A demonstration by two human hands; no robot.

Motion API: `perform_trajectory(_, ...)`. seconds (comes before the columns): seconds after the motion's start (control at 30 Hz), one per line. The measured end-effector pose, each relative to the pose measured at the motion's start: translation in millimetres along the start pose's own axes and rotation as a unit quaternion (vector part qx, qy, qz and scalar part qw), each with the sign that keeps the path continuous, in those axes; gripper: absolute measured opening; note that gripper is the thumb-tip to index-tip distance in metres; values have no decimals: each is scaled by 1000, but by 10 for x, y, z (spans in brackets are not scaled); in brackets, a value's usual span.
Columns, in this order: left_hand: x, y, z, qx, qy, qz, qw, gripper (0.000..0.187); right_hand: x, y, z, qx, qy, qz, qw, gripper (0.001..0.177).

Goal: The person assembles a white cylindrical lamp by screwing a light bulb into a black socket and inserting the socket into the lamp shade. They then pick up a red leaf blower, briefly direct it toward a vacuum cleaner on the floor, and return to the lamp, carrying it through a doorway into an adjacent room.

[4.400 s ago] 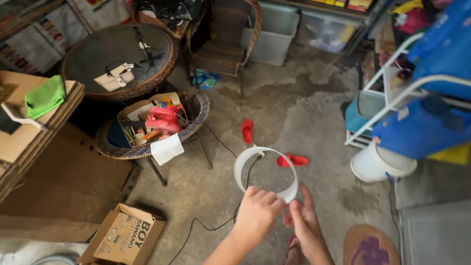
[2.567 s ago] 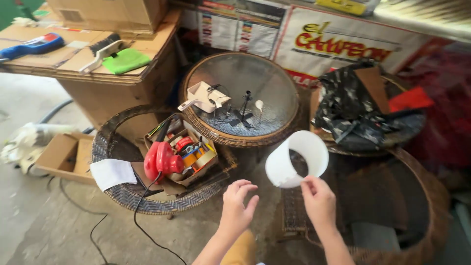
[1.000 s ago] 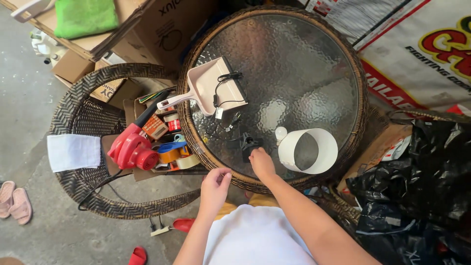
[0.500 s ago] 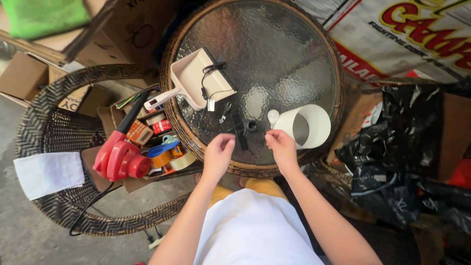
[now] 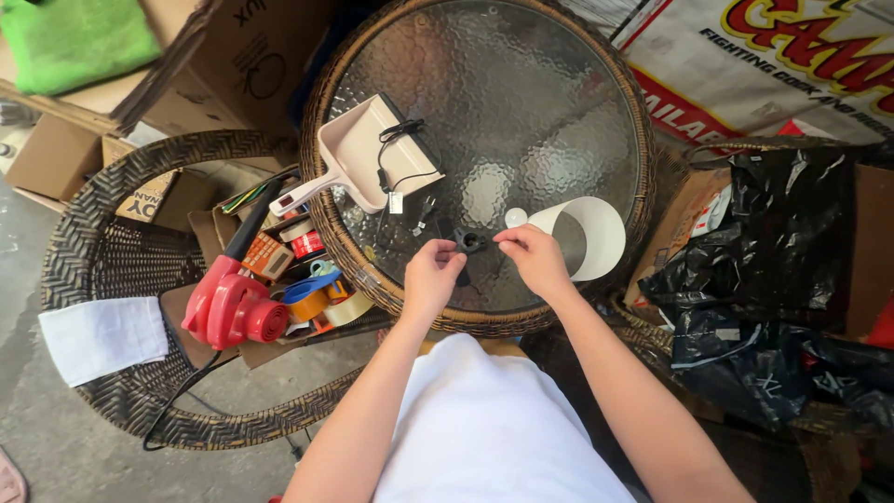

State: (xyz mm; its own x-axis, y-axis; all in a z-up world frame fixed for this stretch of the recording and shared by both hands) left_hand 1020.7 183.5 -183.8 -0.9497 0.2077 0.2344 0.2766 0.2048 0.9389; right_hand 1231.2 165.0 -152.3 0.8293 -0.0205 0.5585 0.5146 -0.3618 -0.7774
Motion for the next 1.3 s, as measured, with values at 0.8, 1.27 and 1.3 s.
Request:
perform_trajectory(0.8,-36,-50,69,12,-30,11,999,27,58,-390,-76,70,45,-40,996,10)
perform_trajectory(1.27,-44,-83,115,8,-37,20,999,28,67,-641,-219,170,82,-81,979,20)
perform_trajectory(1.3,-36,-105,107,9,-39,18,999,28,100,-697,-282,191,88,-71,975,25)
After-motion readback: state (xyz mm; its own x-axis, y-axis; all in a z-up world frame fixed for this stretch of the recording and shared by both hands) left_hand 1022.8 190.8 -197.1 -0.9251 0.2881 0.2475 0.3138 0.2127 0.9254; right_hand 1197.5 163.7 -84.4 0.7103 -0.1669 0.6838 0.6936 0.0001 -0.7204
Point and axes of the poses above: each hand's wrist, its own z-axis towards the middle knuckle, its own x-axis out of the back of the hand, y = z × x, the point moved 9 cm from there along z, towards the middle knuckle, and after that the axes turned 8 degrees about -x, right-handed, at the moved point
